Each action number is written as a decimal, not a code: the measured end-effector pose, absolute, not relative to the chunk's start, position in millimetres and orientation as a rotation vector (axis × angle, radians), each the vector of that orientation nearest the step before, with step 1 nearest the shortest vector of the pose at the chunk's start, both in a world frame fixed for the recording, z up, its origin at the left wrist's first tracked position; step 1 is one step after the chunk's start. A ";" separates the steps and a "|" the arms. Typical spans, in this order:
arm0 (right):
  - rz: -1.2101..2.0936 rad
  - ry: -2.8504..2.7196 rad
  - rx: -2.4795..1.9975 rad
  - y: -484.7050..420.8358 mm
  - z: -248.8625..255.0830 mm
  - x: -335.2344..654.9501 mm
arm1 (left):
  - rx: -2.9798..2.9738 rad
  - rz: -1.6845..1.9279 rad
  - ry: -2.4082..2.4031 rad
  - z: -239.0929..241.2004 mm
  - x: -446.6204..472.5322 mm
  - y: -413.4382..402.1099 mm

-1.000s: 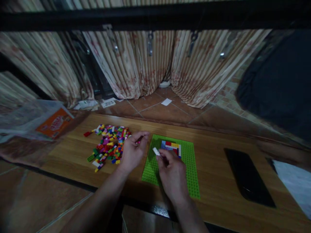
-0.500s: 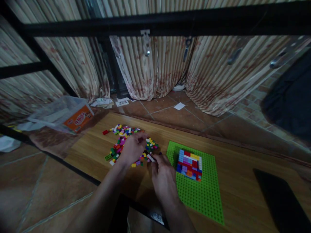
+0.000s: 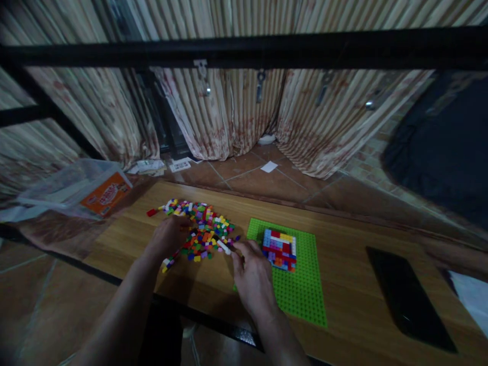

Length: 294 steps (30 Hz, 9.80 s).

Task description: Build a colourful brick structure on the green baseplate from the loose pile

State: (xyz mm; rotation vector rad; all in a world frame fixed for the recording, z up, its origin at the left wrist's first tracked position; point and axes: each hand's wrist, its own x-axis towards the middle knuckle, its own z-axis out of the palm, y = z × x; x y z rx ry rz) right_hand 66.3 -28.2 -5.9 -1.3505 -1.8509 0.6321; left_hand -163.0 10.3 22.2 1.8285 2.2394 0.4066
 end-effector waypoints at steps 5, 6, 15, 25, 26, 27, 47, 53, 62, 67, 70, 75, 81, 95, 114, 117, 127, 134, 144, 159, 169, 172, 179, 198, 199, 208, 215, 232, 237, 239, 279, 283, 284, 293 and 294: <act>0.637 -1.822 -1.354 -28.2 -1.6 73.8 | 1.783 0.644 2.156 24.3 -155.7 16.9; 0.642 -1.803 -1.347 -27.9 0.1 75.8 | 1.756 0.737 2.068 24.3 -150.8 18.3; 0.921 -1.341 -1.338 -20.8 4.8 97.2 | 1.242 1.013 1.227 28.2 -66.2 14.8; 0.938 -1.303 -1.334 -13.9 -0.4 100.1 | 1.201 1.026 1.116 19.3 -42.3 18.4; 0.924 -1.320 -1.326 -14.0 0.7 100.0 | 1.219 1.020 1.093 18.8 -40.5 18.1; 0.910 -1.335 -1.317 -14.3 1.8 99.8 | 1.233 1.016 1.070 18.4 -38.6 17.6; 0.588 -1.508 -1.814 -7.8 6.1 174.6 | 1.510 0.929 1.208 -2.8 -24.8 19.7; 0.609 -1.562 -1.840 -5.8 8.4 171.3 | 1.565 0.853 1.223 1.1 -23.8 16.9; 0.670 -1.599 -1.741 -0.2 -2.3 178.9 | 1.599 0.821 1.240 1.8 -25.3 17.6; 0.661 -1.602 -1.713 0.3 -3.5 179.3 | 1.606 0.815 1.269 4.7 -25.0 16.5; 0.631 -1.616 -1.725 0.5 -3.3 179.8 | 1.642 0.820 1.279 4.3 -25.4 16.3; 0.593 -1.654 -1.720 0.5 -1.2 180.2 | 1.643 0.804 1.290 6.4 -25.6 15.6; 0.611 -1.674 -1.720 1.3 -3.6 182.8 | 1.639 0.760 1.316 10.0 -24.6 14.7; 0.750 -1.435 -1.738 7.9 -13.7 191.7 | 1.730 0.758 1.349 10.3 -25.8 14.2; 0.616 -1.561 -1.877 10.4 -17.1 183.5 | 1.729 0.799 1.336 8.0 -28.1 15.3; 0.574 -1.579 -1.895 10.2 -16.2 180.9 | 1.732 0.799 1.343 8.5 -28.6 14.6; 0.542 -1.604 -1.958 5.9 -16.3 181.0 | 1.628 1.000 1.305 8.9 -45.8 20.3; 0.199 -1.503 -1.807 -4.4 5.8 149.8 | 1.159 1.521 1.440 23.2 -77.2 32.9; 0.597 -1.959 -1.423 -21.5 -8.2 53.5 | 1.063 1.553 1.421 25.9 -78.0 32.2; 1.108 -1.044 -1.207 -9.4 3.9 65.1 | 1.298 1.103 1.119 20.9 -67.1 24.9; 0.779 -1.062 -1.377 -10.4 21.6 160.9 | 1.339 1.092 1.188 21.5 -56.0 22.2; 0.747 -1.198 -1.411 -16.1 15.7 175.8 | 1.374 1.012 1.189 16.3 -51.5 21.7; 0.638 -1.575 -1.550 -21.5 7.4 184.8 | 1.514 0.876 1.205 2.8 -40.6 22.9; 0.650 -1.797 -1.586 -31.7 11.1 202.5 | 1.672 0.717 1.257 2.6 -33.4 21.2; 0.648 -1.802 -1.590 -32.1 10.9 205.3 | 1.677 0.717 1.261 3.3 -33.2 21.1; 0.642 -1.881 -1.611 -32.5 4.0 213.5 | 1.713 0.750 1.257 4.2 -32.5 20.2; 0.646 -1.825 -1.547 -34.5 13.8 196.5 | 1.574 1.029 1.260 6.9 -33.6 21.0; 0.681 -2.189 -1.312 -19.2 -19.4 59.5 | 1.618 0.926 2.000 18.7 -94.6 28.0; 0.668 -2.165 -1.333 -21.6 -19.9 62.3 | 1.659 0.827 2.290 12.9 -130.3 35.1; 0.685 -2.156 -1.320 -22.9 -18.6 64.8 | 1.700 0.839 2.328 9.0 -137.3 40.7; 0.742 -1.523 -1.293 -38.5 23.5 132.0 | 1.095 0.932 0.792 15.2 -13.8 -1.8; 0.782 -1.507 -1.341 -40.5 24.9 139.9 | 1.167 0.908 0.828 14.7 -5.7 -5.4; 0.783 -1.512 -1.354 -40.2 24.2 142.9 | 1.192 0.906 0.839 14.8 -4.1 -6.0; 0.537 -1.657 -1.567 -37.9 11.0 187.0 | 1.468 1.003 1.194 1.6 -21.8 9.8; 0.524 -1.707 -1.580 -38.7 10.4 188.7 | 1.497 0.995 1.227 -1.9 -23.9 12.2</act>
